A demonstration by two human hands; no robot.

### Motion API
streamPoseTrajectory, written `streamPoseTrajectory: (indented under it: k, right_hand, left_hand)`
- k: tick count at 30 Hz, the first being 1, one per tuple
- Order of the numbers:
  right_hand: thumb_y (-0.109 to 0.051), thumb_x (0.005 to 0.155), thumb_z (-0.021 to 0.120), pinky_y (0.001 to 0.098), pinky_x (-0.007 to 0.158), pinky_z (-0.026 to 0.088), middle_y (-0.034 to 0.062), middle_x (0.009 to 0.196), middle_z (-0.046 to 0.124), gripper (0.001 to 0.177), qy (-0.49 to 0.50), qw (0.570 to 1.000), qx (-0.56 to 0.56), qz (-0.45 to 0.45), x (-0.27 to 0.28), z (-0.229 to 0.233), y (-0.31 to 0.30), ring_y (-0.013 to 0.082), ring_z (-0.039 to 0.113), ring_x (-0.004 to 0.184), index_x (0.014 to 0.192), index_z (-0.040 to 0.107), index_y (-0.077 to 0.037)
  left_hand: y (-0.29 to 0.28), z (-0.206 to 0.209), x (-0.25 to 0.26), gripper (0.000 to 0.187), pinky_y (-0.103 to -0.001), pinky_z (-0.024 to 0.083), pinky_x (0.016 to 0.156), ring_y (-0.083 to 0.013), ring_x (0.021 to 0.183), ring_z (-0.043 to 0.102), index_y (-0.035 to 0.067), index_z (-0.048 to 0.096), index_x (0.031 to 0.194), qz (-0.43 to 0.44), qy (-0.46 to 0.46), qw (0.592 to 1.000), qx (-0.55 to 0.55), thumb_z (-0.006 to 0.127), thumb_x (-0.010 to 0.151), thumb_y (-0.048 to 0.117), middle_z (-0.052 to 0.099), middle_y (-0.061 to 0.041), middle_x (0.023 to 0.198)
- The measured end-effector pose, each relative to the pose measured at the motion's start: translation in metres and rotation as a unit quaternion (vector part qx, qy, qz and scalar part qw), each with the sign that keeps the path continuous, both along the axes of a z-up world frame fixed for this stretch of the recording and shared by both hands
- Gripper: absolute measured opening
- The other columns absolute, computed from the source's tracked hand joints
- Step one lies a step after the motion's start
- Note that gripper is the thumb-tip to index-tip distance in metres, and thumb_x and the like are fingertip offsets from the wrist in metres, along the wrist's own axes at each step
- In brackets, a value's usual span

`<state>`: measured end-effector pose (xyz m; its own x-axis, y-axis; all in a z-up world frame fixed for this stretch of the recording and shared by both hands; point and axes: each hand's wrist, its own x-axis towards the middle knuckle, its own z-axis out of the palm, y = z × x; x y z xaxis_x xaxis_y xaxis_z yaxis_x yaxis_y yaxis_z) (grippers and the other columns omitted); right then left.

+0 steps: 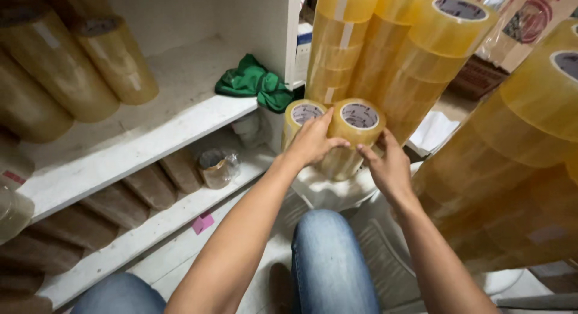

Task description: The person organizes rolls of packing tape on a shelf, picking up individual rolls and placing them into neat stacks.

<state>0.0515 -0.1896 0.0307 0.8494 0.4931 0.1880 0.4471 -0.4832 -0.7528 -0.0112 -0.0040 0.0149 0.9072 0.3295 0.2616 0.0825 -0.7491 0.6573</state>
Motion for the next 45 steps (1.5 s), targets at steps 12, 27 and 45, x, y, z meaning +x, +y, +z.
streamPoseTrajectory:
  k: [12,27,45]
  right_hand:
    - [-0.032,0.090,0.078,0.0525,0.112,0.042,0.0202,0.136,0.066,0.075,-0.032,0.999,0.041,0.012,-0.016,0.031,-0.001,0.0338,0.061,0.130,0.152,0.048,-0.001]
    - [-0.029,0.088,0.082,0.0480,0.109,0.046,0.0155,0.130,0.070,0.070,-0.049,0.992,0.066,0.098,-0.044,0.048,0.051,0.0303,0.064,0.126,0.149,0.054,-0.007]
    - [-0.041,0.087,0.083,0.0476,0.104,0.049,0.0117,0.122,0.074,0.065,-0.076,0.956,0.045,0.279,-0.126,0.055,0.162,0.0273,0.068,0.118,0.138,0.063,-0.006]
  left_hand:
    - [-0.002,0.028,-0.013,0.098,-0.052,0.046,0.113,-0.0387,0.134,0.057,0.005,0.036,0.157,0.011,-0.003,0.999,-0.039,0.083,0.080,0.042,0.064,-0.022,0.138]
    - [0.025,0.082,-0.101,0.097,-0.049,0.047,0.113,-0.0367,0.135,0.056,0.001,0.038,0.154,0.072,-0.050,0.995,-0.040,0.085,0.078,0.039,0.061,-0.025,0.140]
    - [0.075,0.103,-0.249,0.093,-0.050,0.048,0.112,-0.0365,0.134,0.057,-0.004,0.038,0.153,0.248,0.002,0.969,-0.011,0.080,0.083,0.041,0.061,-0.025,0.139]
